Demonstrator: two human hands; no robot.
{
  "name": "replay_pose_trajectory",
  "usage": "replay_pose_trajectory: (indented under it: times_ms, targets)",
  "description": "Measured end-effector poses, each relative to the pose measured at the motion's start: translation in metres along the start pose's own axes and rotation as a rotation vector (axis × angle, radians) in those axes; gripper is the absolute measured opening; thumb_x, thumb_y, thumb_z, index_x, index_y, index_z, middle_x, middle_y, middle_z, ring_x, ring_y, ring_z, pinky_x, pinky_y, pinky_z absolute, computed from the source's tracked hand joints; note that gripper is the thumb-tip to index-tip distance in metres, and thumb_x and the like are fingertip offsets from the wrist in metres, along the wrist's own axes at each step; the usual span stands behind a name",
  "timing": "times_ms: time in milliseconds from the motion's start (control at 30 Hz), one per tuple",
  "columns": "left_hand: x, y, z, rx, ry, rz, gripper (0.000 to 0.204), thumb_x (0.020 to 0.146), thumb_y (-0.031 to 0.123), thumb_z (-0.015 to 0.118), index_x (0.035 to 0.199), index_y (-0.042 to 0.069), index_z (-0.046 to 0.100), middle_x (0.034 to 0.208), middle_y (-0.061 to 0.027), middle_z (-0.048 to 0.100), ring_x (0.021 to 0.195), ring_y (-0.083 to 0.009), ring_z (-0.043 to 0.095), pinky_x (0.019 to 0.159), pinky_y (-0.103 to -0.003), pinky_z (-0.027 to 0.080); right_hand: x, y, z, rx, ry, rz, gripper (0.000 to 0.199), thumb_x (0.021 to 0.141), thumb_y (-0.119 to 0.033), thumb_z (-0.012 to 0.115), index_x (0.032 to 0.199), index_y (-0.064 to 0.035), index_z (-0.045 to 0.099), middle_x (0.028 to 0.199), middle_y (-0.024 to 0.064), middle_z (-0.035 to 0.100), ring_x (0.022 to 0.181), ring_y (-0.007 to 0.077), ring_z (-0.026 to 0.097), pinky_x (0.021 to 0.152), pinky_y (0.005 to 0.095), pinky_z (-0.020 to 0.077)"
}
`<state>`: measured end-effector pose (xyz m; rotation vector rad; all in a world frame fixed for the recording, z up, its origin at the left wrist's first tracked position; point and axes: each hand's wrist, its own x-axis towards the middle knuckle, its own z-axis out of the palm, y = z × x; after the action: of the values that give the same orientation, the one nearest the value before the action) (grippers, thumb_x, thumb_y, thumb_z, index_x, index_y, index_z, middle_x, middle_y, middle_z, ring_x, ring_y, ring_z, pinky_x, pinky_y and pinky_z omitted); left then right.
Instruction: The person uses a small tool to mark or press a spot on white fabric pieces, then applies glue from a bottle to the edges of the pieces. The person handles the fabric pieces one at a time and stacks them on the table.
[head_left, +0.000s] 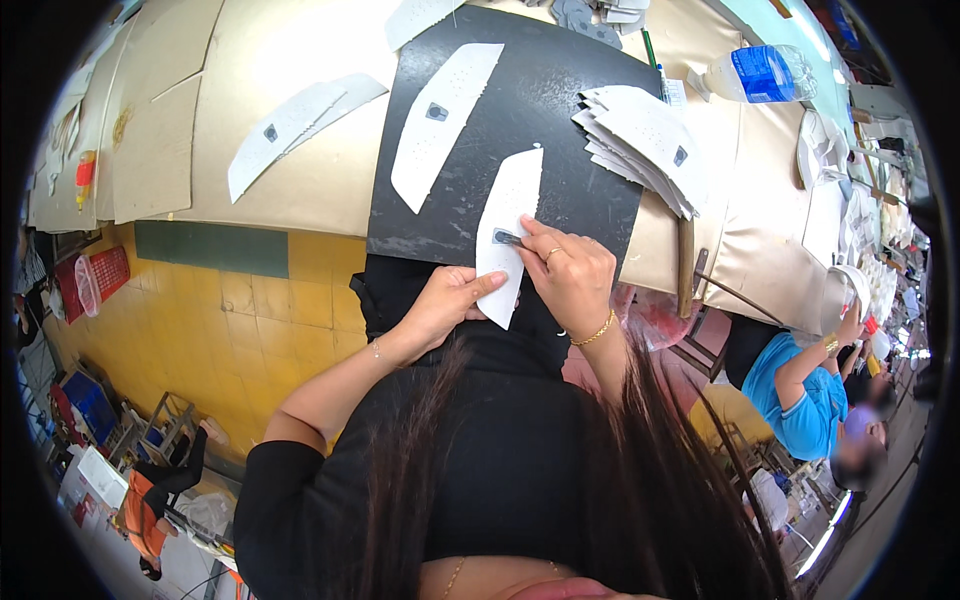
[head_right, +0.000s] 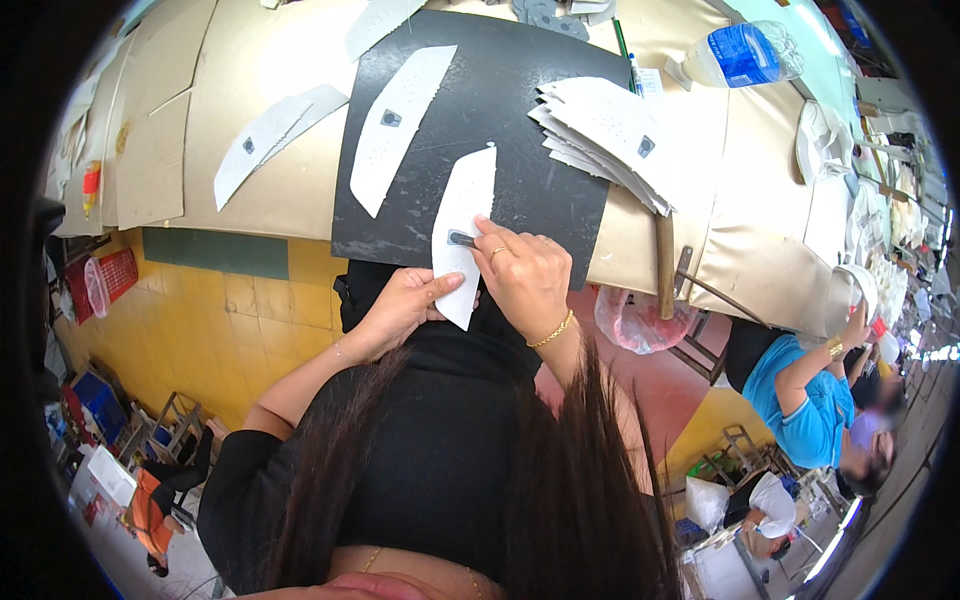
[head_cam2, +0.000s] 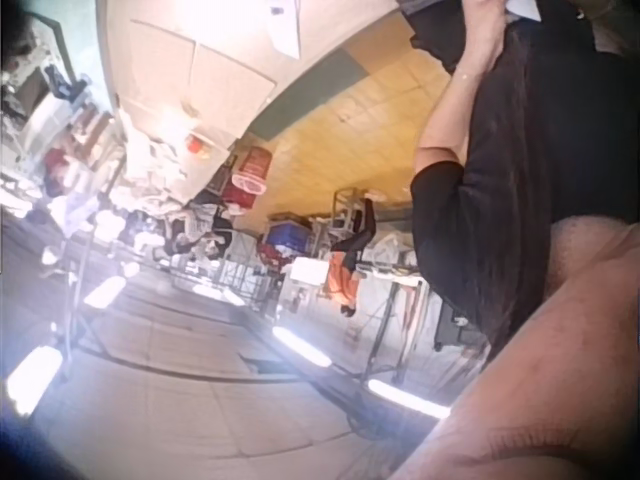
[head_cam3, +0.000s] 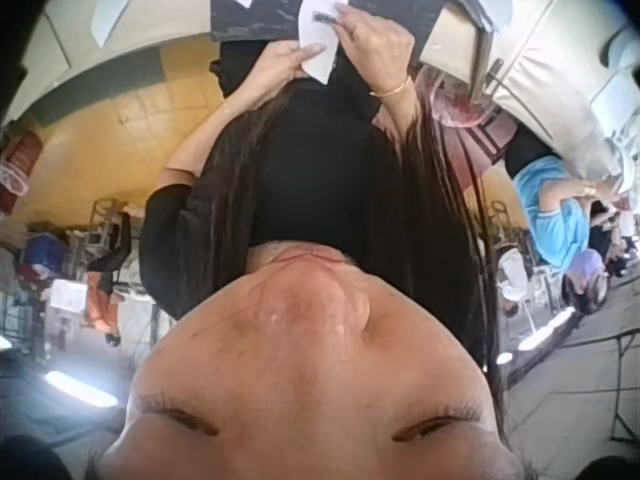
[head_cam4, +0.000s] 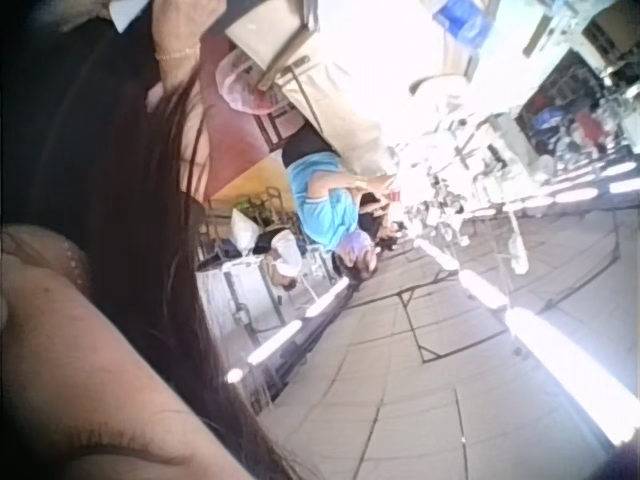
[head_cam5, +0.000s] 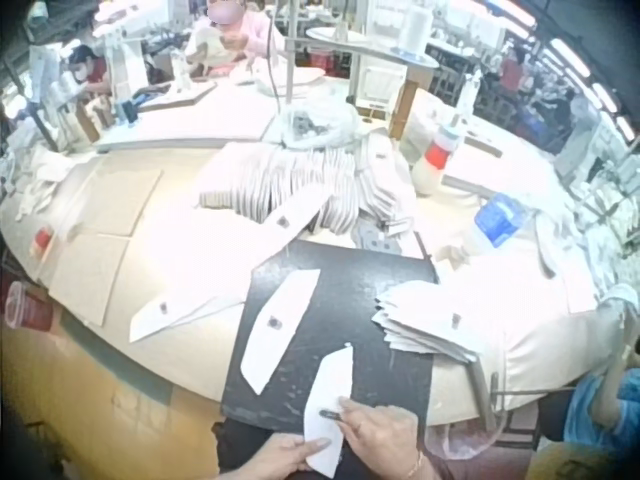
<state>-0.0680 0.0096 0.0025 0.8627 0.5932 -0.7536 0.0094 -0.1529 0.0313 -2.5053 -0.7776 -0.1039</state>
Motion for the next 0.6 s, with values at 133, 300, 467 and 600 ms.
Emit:
replay_pose_trajectory:
  times_ms: [133,300,467,600]
  targets:
    - [0.0009,-0.0033,0.0022,-0.021,0.012,0.033,0.033,0.094,0.022,0.056,0.107,-0.008,0.06,0.094,-0.0136,0.067,0.086,-0.0179,0.067,0.076,-0.031,0.056,0.0027,0.0031,-0.0025,-0.005,-0.034,-0.067,0.013,0.067,-0.01,0.075,0.075,-0.0066,0.066,0.091,0.001,0.071,0.061,0.0156,0.064,0.056,0.0284,0.0481]
    - [0.0011,-0.0033,0.0021,-0.015,0.02,0.013,0.033,0.094,0.022,0.056,0.106,-0.008,0.061,0.094,-0.0135,0.067,0.086,-0.0181,0.067,0.076,-0.031,0.056,0.0051,0.0023,-0.0019,-0.031,-0.036,-0.094,0.014,0.067,-0.01,0.075,0.077,-0.0069,0.066,0.092,0.001,0.071,0.062,0.0153,0.063,0.057,0.0286,0.0481]
    - [0.001,-0.0004,0.0027,-0.013,0.023,-0.012,0.033,0.094,0.022,0.056,0.105,-0.008,0.061,0.093,-0.0135,0.067,0.084,-0.0178,0.067,0.076,-0.03,0.056,0.0053,0.0025,-0.0044,-0.017,-0.07,-0.082,0.015,0.067,-0.01,0.075,0.078,-0.0069,0.065,0.093,0.0009,0.071,0.062,0.0153,0.063,0.058,0.0289,0.0479]
    - [0.0009,0.0,0.0017,-0.046,0.025,-0.019,0.033,0.092,0.023,0.06,0.102,-0.008,0.063,0.091,-0.0125,0.068,0.081,-0.0157,0.067,0.075,-0.029,0.056,0.0059,0.001,-0.0046,-0.055,-0.109,-0.064,0.015,0.068,-0.01,0.075,0.079,-0.0075,0.065,0.094,0.001,0.071,0.062,0.0153,0.062,0.059,0.0292,0.0479]
